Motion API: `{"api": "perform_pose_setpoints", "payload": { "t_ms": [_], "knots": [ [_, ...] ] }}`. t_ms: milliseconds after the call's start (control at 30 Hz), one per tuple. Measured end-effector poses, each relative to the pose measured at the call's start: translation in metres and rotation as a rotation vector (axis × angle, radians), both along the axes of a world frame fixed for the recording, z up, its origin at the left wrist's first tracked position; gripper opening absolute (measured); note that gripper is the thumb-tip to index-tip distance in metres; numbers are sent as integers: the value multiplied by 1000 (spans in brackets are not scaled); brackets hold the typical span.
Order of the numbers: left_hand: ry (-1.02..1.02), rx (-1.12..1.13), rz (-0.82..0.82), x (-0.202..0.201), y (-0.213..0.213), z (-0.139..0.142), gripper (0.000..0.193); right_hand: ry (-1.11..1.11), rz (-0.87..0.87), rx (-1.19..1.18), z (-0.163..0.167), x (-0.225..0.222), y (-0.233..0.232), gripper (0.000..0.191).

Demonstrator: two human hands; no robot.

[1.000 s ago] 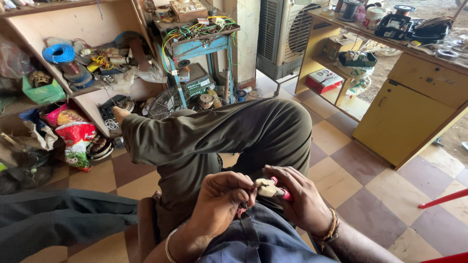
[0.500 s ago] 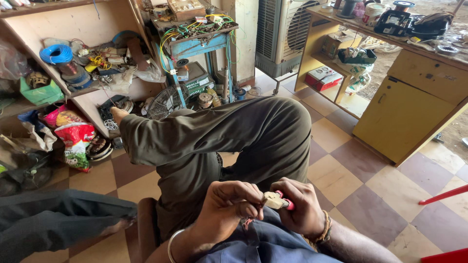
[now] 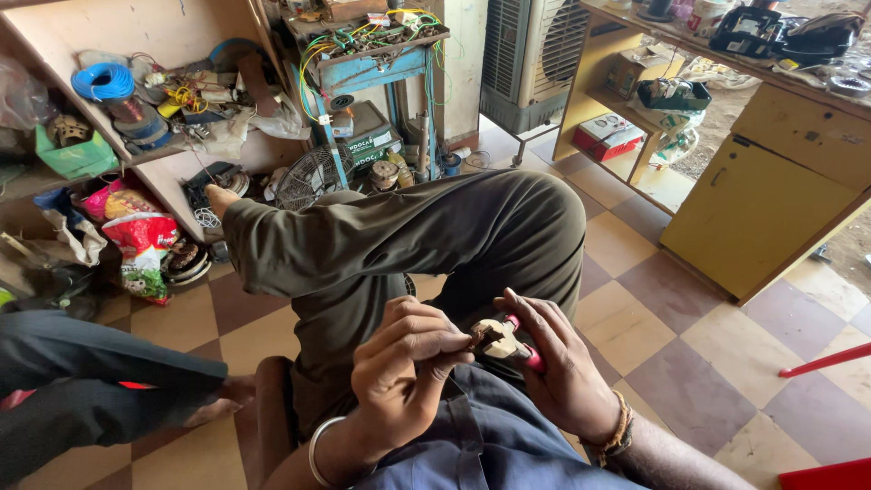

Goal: The person sits cross-legged and uses pliers to strip the insulation from a small copper wire. They then twist the exposed strands together with their fingers.

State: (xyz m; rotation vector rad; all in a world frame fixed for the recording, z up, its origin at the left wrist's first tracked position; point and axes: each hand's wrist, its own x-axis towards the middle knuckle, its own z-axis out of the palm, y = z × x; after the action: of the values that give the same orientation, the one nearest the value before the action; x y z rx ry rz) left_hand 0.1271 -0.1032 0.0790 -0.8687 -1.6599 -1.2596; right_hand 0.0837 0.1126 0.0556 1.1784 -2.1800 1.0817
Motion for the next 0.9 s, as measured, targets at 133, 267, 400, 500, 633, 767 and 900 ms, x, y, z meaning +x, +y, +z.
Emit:
{"api": "perform_pose_setpoints", "payload": {
  "t_ms": [133, 267, 400, 500, 633, 767, 900],
  "knots": [
    [116, -90, 126, 2, -2, 8, 14, 17, -62, 26, -4, -3, 3, 76],
    [147, -116, 97, 6, -6, 8, 14, -20, -130, 45, -13, -1, 0, 55],
    [201, -140, 79, 8, -5, 5, 15, -48, -41, -47, -15, 2, -2, 32],
    [142, -83, 66, 4, -6, 5, 15, -4, -90, 40, -6, -1, 0, 56],
    [99, -40, 8, 6, -12, 5, 15, 95, 0, -10, 0, -2, -10, 77],
    [105, -43, 22, 6, -12, 5, 16, 129, -34, -26, -2, 0, -14, 70],
    [89, -66, 12, 5, -12, 5, 15, 76, -151, 1, -6, -3, -8, 60]
  ]
}}
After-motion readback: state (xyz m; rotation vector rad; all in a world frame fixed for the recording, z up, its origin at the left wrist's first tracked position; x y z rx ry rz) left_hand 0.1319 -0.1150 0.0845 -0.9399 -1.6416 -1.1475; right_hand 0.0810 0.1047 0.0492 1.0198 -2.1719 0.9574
